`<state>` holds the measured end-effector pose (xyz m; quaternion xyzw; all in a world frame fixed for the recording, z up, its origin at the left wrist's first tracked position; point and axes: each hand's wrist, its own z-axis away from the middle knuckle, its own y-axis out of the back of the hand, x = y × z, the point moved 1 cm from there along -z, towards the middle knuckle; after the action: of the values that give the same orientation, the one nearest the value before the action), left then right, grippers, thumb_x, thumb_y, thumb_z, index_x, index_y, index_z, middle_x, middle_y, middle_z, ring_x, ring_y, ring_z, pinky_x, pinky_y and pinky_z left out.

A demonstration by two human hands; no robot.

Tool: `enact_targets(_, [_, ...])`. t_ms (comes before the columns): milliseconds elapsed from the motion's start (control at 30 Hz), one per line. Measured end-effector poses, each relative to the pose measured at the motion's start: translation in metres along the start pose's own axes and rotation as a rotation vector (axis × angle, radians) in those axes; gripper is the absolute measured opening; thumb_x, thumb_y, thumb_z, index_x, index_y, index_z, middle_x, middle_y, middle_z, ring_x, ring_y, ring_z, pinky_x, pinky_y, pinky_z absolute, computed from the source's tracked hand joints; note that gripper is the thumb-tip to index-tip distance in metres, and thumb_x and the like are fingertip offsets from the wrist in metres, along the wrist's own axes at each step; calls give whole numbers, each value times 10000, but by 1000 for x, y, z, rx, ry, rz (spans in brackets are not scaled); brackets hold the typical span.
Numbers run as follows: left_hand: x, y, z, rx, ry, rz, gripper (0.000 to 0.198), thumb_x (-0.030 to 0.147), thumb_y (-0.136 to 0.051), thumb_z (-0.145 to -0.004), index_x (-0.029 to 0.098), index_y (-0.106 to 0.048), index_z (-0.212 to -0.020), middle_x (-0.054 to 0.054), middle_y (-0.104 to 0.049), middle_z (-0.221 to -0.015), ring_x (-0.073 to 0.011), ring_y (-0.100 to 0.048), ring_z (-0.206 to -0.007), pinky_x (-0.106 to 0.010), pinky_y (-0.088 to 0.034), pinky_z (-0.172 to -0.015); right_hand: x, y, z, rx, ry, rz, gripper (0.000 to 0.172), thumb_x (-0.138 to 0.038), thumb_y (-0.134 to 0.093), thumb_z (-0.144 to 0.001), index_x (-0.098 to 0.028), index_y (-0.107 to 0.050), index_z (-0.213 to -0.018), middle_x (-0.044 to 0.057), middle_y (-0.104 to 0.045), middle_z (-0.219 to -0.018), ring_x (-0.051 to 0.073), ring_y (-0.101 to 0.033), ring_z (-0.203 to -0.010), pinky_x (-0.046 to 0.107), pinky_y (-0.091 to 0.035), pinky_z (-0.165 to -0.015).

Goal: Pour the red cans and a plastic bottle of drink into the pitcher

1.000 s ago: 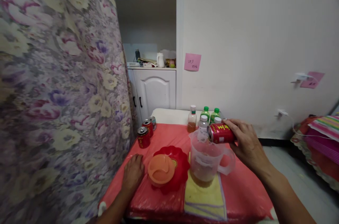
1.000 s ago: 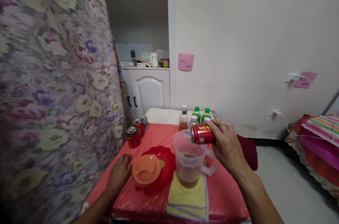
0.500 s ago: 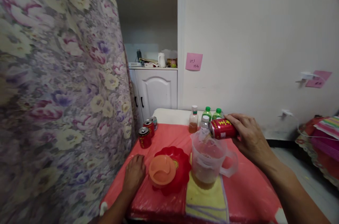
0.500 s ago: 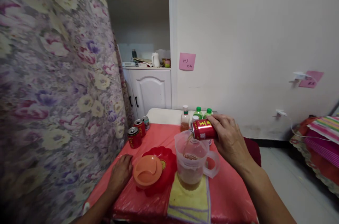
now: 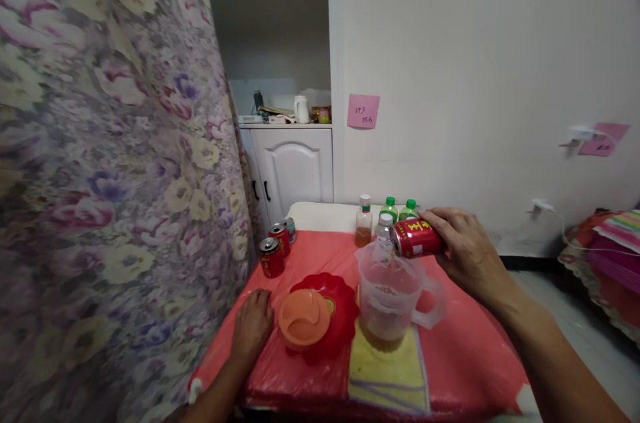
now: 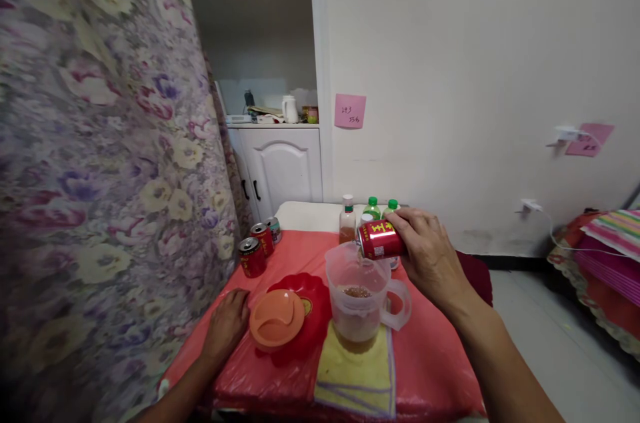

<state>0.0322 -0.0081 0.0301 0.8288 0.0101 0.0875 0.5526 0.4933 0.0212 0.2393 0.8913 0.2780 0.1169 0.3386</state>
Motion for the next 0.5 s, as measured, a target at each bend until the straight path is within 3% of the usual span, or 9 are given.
enact_targets(500, [-1,-1,0,5,-12,-23,301,162,-387,-901,163,-585,-1127,-119,-647,-1187,-235,-593,-1110,-366,-439,-995,0,-2,-1,-21,35,-45,638,-1,-503,-809,-232,-463,-1402,128,-567,-1334,305,-481,-1198,485,-468,-987])
